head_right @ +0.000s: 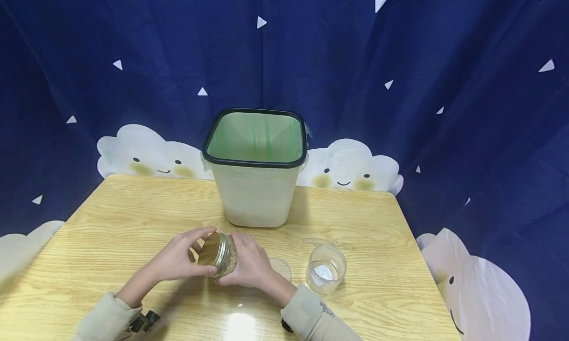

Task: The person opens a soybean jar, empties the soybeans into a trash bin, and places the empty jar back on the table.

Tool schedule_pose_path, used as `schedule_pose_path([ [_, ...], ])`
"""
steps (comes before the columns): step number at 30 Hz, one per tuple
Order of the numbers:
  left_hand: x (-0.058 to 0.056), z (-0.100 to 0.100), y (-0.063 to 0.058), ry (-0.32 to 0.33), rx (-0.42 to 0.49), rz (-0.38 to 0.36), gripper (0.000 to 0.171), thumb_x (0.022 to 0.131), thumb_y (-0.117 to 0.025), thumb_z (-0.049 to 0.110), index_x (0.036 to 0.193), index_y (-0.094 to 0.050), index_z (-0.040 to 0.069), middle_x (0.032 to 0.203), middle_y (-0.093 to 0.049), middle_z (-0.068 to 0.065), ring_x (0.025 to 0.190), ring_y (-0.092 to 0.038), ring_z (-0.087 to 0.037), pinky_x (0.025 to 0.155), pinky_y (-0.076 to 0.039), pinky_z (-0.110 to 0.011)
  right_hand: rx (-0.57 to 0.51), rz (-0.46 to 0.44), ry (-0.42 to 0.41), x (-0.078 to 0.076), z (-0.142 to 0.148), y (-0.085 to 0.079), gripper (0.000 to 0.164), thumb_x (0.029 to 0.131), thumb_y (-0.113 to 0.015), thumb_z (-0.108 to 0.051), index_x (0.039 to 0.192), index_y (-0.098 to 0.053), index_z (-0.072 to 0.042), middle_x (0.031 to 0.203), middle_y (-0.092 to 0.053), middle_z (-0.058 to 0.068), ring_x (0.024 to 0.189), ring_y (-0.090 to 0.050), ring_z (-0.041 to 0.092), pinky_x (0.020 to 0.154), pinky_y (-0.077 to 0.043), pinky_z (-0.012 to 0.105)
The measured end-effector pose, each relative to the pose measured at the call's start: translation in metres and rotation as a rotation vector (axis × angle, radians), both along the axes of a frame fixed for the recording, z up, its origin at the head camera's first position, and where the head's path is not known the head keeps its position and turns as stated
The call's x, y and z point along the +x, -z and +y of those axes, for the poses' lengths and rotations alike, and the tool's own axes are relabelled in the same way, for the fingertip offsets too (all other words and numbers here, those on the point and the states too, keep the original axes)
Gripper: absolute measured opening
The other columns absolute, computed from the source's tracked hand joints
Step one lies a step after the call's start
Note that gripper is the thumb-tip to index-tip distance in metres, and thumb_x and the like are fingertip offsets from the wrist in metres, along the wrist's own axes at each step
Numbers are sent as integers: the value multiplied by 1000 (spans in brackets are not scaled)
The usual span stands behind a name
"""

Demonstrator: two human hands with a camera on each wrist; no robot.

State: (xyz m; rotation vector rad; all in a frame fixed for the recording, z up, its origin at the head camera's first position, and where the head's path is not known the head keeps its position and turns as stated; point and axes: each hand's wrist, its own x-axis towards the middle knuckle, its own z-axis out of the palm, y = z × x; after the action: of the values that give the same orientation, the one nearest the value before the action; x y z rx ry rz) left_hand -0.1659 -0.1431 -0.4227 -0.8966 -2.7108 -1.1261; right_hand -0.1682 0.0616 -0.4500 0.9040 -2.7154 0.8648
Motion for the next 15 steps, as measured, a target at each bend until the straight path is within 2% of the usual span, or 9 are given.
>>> schedule_pose_path([
  [4, -1, 3, 0, -27, 17, -18, 68, 65, -77, 47, 115, -54, 8, 90, -58, -5, 60, -57, -11, 53, -47, -21, -7, 23, -6, 0, 0, 1, 87, 51, -82, -47, 121, -48, -8, 106, -57, 1, 95, -55, 16, 77, -49, 30],
  [7, 0, 2, -1, -20, 3, 5, 70, 65, -76, 49, 118, -52, 10, 92, -59, -5, 65, -58, -13, 57, -49, -23, 1, 30, -4, 0, 0, 1, 89, 51, -82, -48, 122, -47, -8, 108, -57, 3, 96, -55, 18, 78, -49, 32],
  [10, 1, -1, -1, 50, -15, 39, 85, 60, -81, 43, 131, -45, 13, 116, -54, -9, 94, -58, -22, 76, -50, -38, 4, 20, -7, 0, 0, 2, 92, 51, -82, -48, 125, -46, -7, 111, -57, 3, 98, -55, 18, 79, -49, 33],
  [13, 1, -4, -2, 160, -38, 42, 99, 55, -85, 26, 140, -35, 20, 138, -36, -8, 120, -41, -31, 90, -40, -52, 7, 7, -9, 1, 1, 2, 95, 51, -83, -48, 128, -44, -7, 115, -56, 4, 101, -54, 19, 81, -48, 35],
  [15, 1, -5, -3, 216, -49, 31, 102, 53, -85, 14, 141, -34, 22, 143, -30, -6, 125, -35, -33, 92, -38, -53, 10, 7, -11, 1, 1, 2, 96, 51, -83, -47, 129, -43, -6, 117, -55, 6, 102, -54, 20, 82, -48, 36],
])
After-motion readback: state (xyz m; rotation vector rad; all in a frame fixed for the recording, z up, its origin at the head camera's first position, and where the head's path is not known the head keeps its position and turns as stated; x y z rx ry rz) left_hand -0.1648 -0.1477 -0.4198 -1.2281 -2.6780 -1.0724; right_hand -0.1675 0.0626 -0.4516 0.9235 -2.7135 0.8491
